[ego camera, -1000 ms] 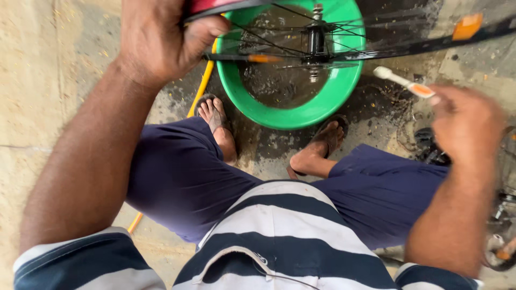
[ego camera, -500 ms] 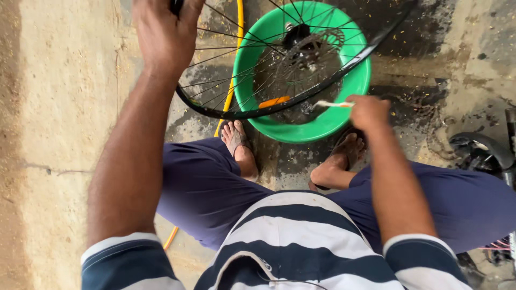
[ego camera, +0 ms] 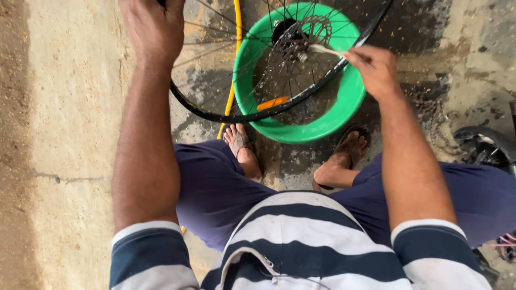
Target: The person scrubs a bicycle wheel with a toothbrush, focusing on the spokes, hub, and rim. They rotate the wheel to clean different sections and dip the brush into a green basin of water repeatedly.
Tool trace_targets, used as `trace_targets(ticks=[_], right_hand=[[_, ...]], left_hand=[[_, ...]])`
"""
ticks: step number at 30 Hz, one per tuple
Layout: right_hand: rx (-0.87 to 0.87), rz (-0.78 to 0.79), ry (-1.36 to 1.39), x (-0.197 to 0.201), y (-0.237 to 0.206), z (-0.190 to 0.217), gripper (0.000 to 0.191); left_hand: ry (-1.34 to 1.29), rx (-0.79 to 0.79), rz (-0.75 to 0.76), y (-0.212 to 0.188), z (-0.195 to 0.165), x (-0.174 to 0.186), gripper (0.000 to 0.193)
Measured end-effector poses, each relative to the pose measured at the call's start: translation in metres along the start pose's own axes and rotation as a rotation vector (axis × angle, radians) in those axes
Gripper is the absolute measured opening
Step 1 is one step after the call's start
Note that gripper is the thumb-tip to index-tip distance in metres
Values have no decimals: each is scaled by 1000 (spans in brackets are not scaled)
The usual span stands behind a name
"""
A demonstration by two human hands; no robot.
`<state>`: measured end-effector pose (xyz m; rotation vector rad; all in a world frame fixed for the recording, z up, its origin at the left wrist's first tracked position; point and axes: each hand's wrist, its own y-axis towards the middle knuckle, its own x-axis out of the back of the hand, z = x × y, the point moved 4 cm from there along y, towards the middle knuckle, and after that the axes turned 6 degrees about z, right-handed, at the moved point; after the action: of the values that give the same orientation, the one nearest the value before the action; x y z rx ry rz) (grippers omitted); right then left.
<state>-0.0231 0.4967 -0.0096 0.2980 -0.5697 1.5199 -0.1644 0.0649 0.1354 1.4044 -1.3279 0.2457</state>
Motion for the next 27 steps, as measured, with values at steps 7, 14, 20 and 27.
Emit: trace_targets(ticks=[7,14,20,27], right_hand=[[88,-80,343,-36,-6,-38,22],[25,-166,595,-63,-9,-53,22],[-27,-112,527,-80,-22,-60,24],[-69,-170,671,-81,-27,-53,24]], left_hand=[[-1,55,53,7,4,-5,23],[10,-7,-13,10,-1,0,24],[-58,11,4,13,-6,5,27],[-54,91,31,15,-12,8,29]])
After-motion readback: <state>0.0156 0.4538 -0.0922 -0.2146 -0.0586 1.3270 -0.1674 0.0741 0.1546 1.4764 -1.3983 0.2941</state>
